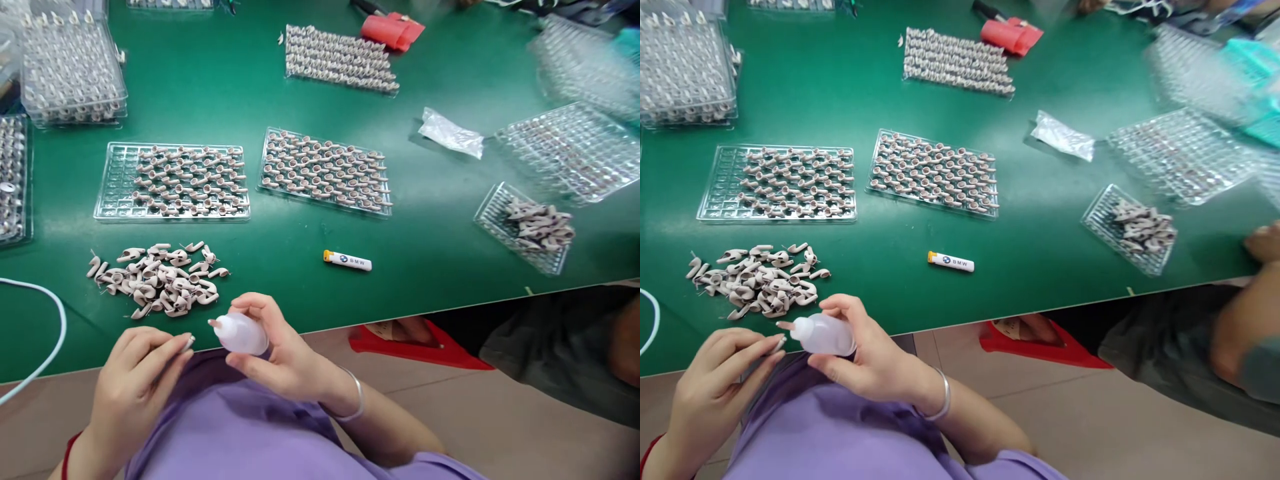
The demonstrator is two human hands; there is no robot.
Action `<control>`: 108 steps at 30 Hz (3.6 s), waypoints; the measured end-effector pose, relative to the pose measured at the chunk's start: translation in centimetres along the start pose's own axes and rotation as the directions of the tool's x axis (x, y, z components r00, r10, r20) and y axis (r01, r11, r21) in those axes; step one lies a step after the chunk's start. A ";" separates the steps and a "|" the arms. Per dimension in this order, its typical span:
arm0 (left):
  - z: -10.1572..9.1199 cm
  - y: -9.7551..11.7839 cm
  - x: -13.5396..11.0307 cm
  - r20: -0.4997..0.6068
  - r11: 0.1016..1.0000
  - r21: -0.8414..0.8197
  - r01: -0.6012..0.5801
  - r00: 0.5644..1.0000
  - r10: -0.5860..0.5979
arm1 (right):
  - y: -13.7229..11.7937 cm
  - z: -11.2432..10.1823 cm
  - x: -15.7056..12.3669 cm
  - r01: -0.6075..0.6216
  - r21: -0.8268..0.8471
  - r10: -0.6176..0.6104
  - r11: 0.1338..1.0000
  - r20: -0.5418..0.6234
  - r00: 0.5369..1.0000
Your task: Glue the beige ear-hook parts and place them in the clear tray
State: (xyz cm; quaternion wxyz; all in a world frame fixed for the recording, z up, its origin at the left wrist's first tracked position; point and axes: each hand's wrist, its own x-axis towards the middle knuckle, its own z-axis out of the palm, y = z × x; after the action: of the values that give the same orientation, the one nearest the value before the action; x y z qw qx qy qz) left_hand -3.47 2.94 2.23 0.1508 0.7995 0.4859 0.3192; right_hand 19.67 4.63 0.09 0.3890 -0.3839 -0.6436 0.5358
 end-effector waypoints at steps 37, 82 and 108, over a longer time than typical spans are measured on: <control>1.1 -0.8 -1.1 -0.065 0.974 0.220 -0.048 0.996 0.064 | 1.3 -0.3 -1.2 0.375 -0.499 -0.439 0.781 -0.012 0.898; 2.7 2.0 -1.9 0.640 0.064 -0.387 0.920 0.318 -0.700 | 2.6 4.1 -1.7 0.382 -0.543 -0.505 0.748 -0.091 0.858; 0.2 2.4 -0.8 0.020 0.983 -0.084 0.166 0.986 -0.165 | 0.9 0.2 -0.7 0.012 0.124 0.026 0.992 -0.301 0.953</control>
State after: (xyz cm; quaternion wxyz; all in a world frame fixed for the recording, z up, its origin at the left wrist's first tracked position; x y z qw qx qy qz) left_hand -1.95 1.11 3.18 0.2140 0.7512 0.5356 0.3209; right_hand 19.86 4.05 -0.92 0.5040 -0.4385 -0.5405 0.5114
